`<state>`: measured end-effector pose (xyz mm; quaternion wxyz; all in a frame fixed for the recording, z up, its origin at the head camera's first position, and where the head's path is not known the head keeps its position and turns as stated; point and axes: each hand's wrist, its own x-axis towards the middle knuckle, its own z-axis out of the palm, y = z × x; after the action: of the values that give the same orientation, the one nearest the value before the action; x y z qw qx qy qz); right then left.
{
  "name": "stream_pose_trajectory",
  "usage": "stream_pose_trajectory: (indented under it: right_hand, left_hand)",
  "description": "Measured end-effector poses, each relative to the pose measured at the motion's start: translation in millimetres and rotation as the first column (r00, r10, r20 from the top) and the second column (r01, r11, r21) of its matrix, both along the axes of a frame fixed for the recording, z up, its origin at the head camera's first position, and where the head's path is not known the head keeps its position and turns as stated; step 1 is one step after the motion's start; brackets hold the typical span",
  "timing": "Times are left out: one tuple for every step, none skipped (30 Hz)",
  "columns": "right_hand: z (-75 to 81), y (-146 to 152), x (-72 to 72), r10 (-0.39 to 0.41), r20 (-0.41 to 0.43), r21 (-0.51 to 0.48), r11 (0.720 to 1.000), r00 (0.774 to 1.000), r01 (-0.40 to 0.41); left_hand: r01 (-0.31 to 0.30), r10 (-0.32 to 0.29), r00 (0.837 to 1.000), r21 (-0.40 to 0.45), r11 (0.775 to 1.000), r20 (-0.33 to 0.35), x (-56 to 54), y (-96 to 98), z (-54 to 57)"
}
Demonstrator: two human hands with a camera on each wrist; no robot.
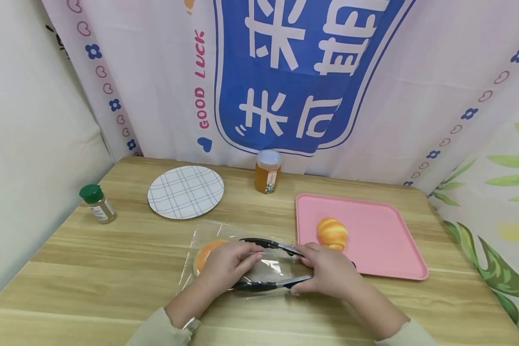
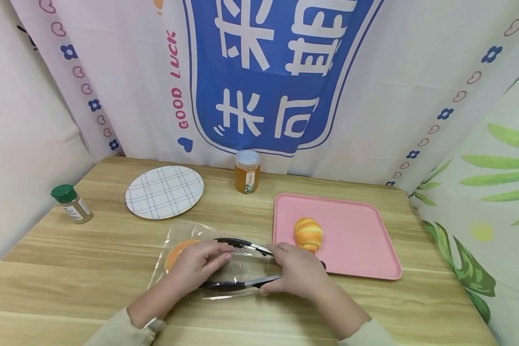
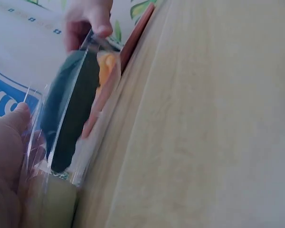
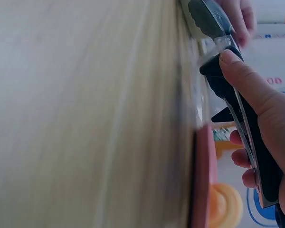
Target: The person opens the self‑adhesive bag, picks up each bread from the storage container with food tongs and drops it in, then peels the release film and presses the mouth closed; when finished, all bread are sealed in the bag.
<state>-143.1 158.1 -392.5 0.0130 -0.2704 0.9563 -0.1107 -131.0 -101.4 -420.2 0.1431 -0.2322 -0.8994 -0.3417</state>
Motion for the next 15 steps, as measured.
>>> stream_pose_trajectory:
  right_hand:
    - [1.3,6.3,0.5,-0.015,-0.004,0.005,1.000,1.000,0.015]
    - [3.0,12.6,1.4,-0.030,-0.006,0.010,0.999,1.000,0.030]
    - [4.9,18.6,2.6,-0.042,-0.008,0.017,0.999,0.999,0.042]
    - [7.2,23.8,3.9,-0.050,-0.008,0.020,0.999,0.999,0.050]
    - [9.7,28.9,5.4,-0.056,-0.011,0.025,0.998,0.998,0.056]
    - [12.2,33.4,6.8,-0.052,-0.014,0.034,0.998,0.999,0.053]
    - [14.5,38.0,8.4,-0.051,-0.024,0.042,0.998,0.998,0.052]
    - [17.2,42.6,10.1,-0.051,-0.036,0.051,0.997,0.998,0.053]
    - [19.5,47.2,11.8,-0.052,-0.051,0.060,0.997,0.997,0.055]
    - [21.9,51.7,13.2,-0.054,-0.065,0.071,0.996,0.996,0.058]
    - [24.2,56.3,14.3,-0.055,-0.078,0.082,0.995,0.995,0.062]
    - [26.2,61.3,15.0,-0.061,-0.091,0.089,0.994,0.994,0.069]
    - [28.3,66.2,15.3,-0.069,-0.101,0.094,0.992,0.993,0.078]
    - [30.3,70.9,15.1,-0.080,-0.100,0.100,0.991,0.992,0.090]
    - [31.9,75.9,14.5,-0.090,-0.103,0.106,0.989,0.991,0.101]
  left_hand:
    - [-0.006,0.006,1.000,0.002,1.000,0.002,-1.0,-0.3,-0.2]
    - [-0.008,0.008,1.000,0.006,1.000,0.003,-1.9,-0.7,-0.3]
    - [-0.006,0.006,1.000,0.011,1.000,0.004,-2.6,-1.1,-0.3]
    - [-0.001,0.001,1.000,0.015,1.000,0.005,-3.1,-2.0,-0.2]
    - [0.007,-0.007,1.000,0.016,1.000,0.004,-3.5,-2.8,-0.1]
    - [0.019,-0.019,1.000,0.018,1.000,0.003,-3.8,-3.6,0.0]
    - [0.029,-0.029,1.000,0.016,0.999,0.000,-4.1,-4.4,0.0]
    - [0.039,-0.038,0.999,0.014,0.999,-0.002,-4.5,-4.9,0.1]
    - [0.046,-0.046,0.999,0.011,0.999,-0.005,-4.9,-5.4,0.2]
    - [0.053,-0.052,0.999,0.010,0.999,-0.009,-5.4,-5.7,0.3]
    - [0.056,-0.055,0.998,0.010,0.998,-0.013,-5.9,-6.1,0.3]
    - [0.061,-0.061,0.998,0.013,0.998,-0.017,-6.3,-6.4,0.3]
    - [0.066,-0.066,0.998,0.013,0.998,-0.023,-6.6,-6.6,0.4]
    - [0.070,-0.069,0.997,0.015,0.997,-0.032,-7.0,-6.7,0.4]
    - [0.072,-0.072,0.997,0.018,0.997,-0.043,-7.4,-6.8,0.3]
